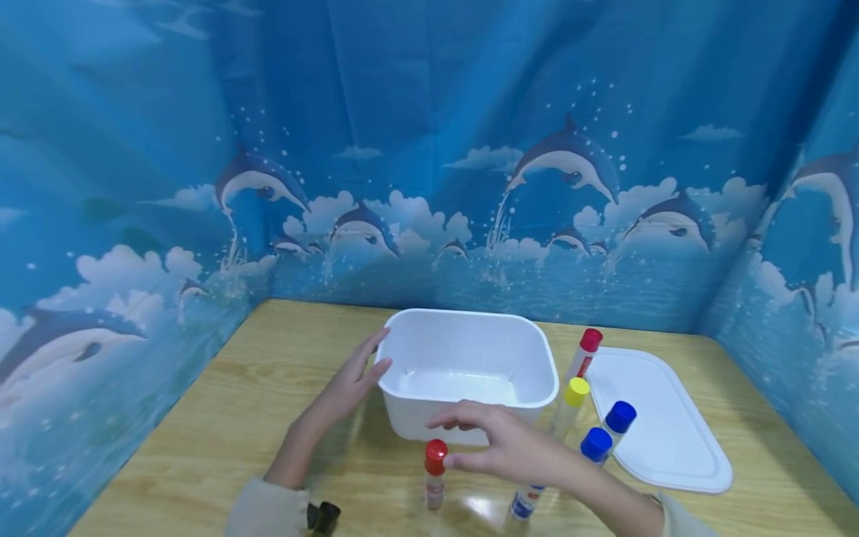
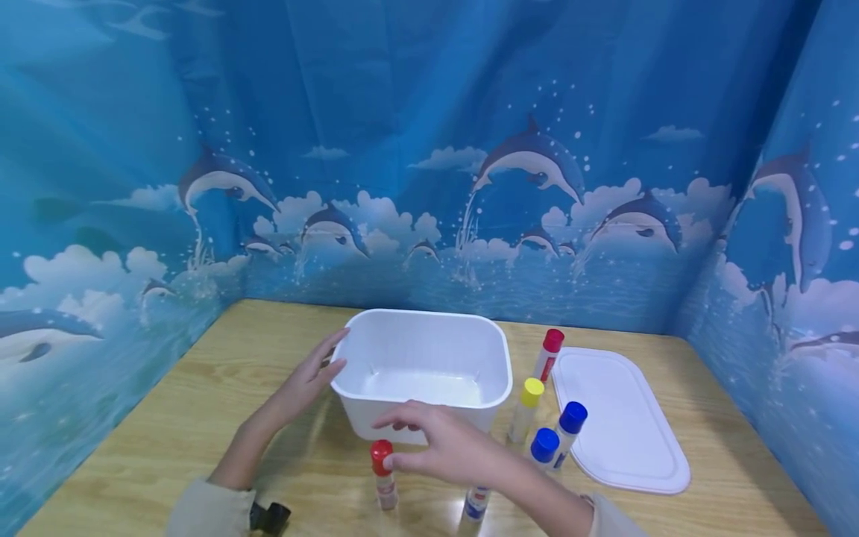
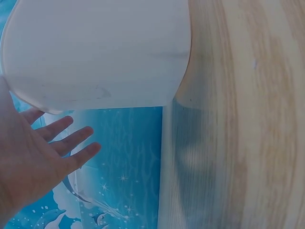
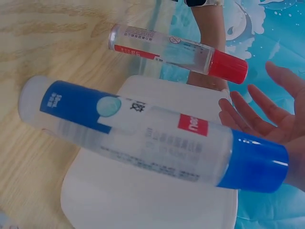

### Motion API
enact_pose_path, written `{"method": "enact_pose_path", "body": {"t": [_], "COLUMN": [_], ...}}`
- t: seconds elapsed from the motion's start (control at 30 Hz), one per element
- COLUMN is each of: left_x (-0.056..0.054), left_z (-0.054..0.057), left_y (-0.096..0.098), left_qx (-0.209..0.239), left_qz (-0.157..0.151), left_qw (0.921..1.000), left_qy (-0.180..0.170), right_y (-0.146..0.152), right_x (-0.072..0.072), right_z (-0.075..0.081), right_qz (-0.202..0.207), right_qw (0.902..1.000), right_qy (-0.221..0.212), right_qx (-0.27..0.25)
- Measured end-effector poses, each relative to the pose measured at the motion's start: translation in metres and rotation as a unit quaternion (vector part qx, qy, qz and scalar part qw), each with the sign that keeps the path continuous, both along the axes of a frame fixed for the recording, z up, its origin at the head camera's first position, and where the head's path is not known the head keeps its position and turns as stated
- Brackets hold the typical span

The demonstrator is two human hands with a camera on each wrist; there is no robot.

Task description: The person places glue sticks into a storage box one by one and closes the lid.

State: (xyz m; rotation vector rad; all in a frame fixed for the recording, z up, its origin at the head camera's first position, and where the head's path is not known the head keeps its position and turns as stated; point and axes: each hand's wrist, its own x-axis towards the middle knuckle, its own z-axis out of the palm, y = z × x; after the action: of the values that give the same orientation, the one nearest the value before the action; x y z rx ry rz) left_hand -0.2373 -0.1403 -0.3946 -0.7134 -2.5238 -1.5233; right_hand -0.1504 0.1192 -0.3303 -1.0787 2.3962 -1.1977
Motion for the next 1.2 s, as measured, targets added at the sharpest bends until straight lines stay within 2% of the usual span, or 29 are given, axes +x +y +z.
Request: {"method": "enact_pose_path", "body": {"t": [0.13,0.37,0.6,0.73,1.03,1.2], "left_x": [0.001,0.001,0.000,0.002,0.004,0.006], "left_z": [0.000,-0.001,-0.001,0.001,0.006,0.009], "left_y": [0.001,0.001,0.002,0.002,0.001,0.001], "left_qx": [0.006,0.011,0.018,0.020,-0.016,-0.041], "left_qz": [-0.004,-0.005,-0.012,-0.010,0.003,0.010], "left_qw": [1.0000,0.9998,0.9990,0.9990,0.9999,0.9989], "left_qy": [0.003,-0.017,-0.039,-0.039,-0.002,-0.022], "right_y": [-0.001,-0.004,-0.006,-0.007,-0.008,-0.008], "right_x": [-0.004,-0.008,-0.010,-0.011,-0.011,-0.011], "right_z": [-0.003,-0.006,-0.009,-0.010,-0.010,-0.009], "right_qz": [0.004,0.013,0.015,0.022,0.030,0.027], "right_qw": [0.9998,0.9983,0.9971,0.9960,0.9955,0.9957], "right_qy": [-0.021,-0.057,-0.073,-0.086,-0.090,-0.088], "right_qx": [0.004,0.010,0.015,0.007,0.003,0.007]}}
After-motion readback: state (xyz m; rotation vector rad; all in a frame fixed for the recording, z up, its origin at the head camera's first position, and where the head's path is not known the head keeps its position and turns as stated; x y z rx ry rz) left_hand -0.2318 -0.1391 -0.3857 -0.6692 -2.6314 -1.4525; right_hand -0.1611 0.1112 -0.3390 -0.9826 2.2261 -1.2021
